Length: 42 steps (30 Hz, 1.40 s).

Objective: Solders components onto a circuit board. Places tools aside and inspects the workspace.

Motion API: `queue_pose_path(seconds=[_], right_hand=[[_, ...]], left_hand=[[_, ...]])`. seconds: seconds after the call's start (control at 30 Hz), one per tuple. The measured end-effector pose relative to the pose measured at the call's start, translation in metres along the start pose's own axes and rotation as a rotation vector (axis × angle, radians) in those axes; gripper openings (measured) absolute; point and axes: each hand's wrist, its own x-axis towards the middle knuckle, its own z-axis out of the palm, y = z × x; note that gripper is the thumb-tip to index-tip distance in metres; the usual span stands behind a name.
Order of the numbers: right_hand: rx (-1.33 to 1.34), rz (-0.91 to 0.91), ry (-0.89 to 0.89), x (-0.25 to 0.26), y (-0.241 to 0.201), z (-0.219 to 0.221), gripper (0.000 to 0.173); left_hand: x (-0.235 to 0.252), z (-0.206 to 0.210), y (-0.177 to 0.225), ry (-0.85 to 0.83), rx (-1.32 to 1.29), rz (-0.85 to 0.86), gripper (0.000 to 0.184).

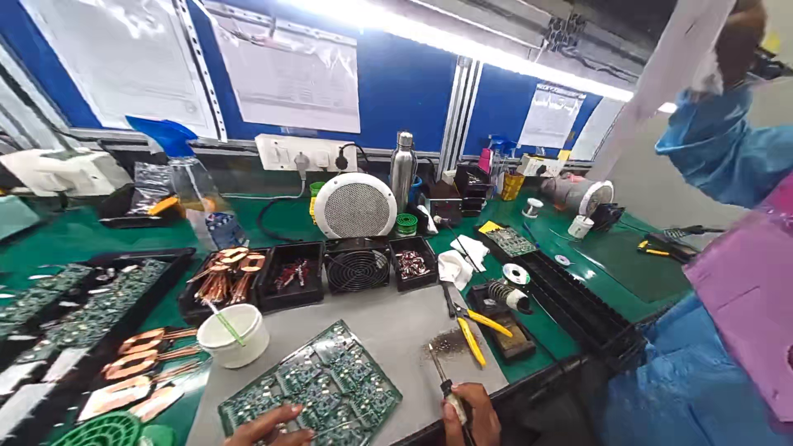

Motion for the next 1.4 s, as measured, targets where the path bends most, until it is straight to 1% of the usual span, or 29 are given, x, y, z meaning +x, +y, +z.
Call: queue_pose_path(seconds=[0.1,0.23,0.37,0.47,0.57,0.63,0.7,0.8,0.97,1.4], right_hand=[[-0.008,-0.025,-0.006,-0.001,0.004,-0.001,0.024],[0.003,0.015,-0.053,-0.003,0.005,-0.006,0.024],[0.072,0.100,-0.114,-0.002,0.000,-0.014,0.021],[0.219,0.158,-0.153,0.001,-0.012,-0.019,0.023],[0.344,0.151,-0.251,-0.001,-0.024,-0.026,0.021],[0.366,0.126,-0.335,-0.004,-0.029,-0.030,0.021],[0.359,0.114,-0.394,-0.007,-0.030,-0.032,0.020],[0.317,0.120,-0.425,-0.011,-0.031,-0.028,0.018],[0.231,0.107,-0.441,-0.012,-0.032,-0.027,0.017],[0.199,0.107,-0.483,-0.009,-0.034,-0.029,0.017]], left_hand=[[-0.001,0.001,0.002,0.005,0.015,-0.015,0.017],[-0.002,0.005,0.001,0.068,0.064,-0.006,0.016],[-0.003,0.001,0.000,0.012,0.011,-0.018,0.012],[-0.001,0.000,-0.001,-0.032,-0.014,-0.013,0.012],[-0.002,-0.001,0.000,-0.070,-0.032,-0.007,0.011],[-0.002,-0.001,0.001,-0.072,-0.028,-0.008,0.011],[-0.004,-0.001,0.002,-0.059,-0.006,-0.018,0.012],[-0.004,-0.001,0.002,-0.049,0.022,-0.027,0.012],[-0.003,-0.002,0.004,-0.070,0.041,-0.029,0.012],[-0.003,-0.001,0.004,-0.081,0.056,-0.026,0.013]])
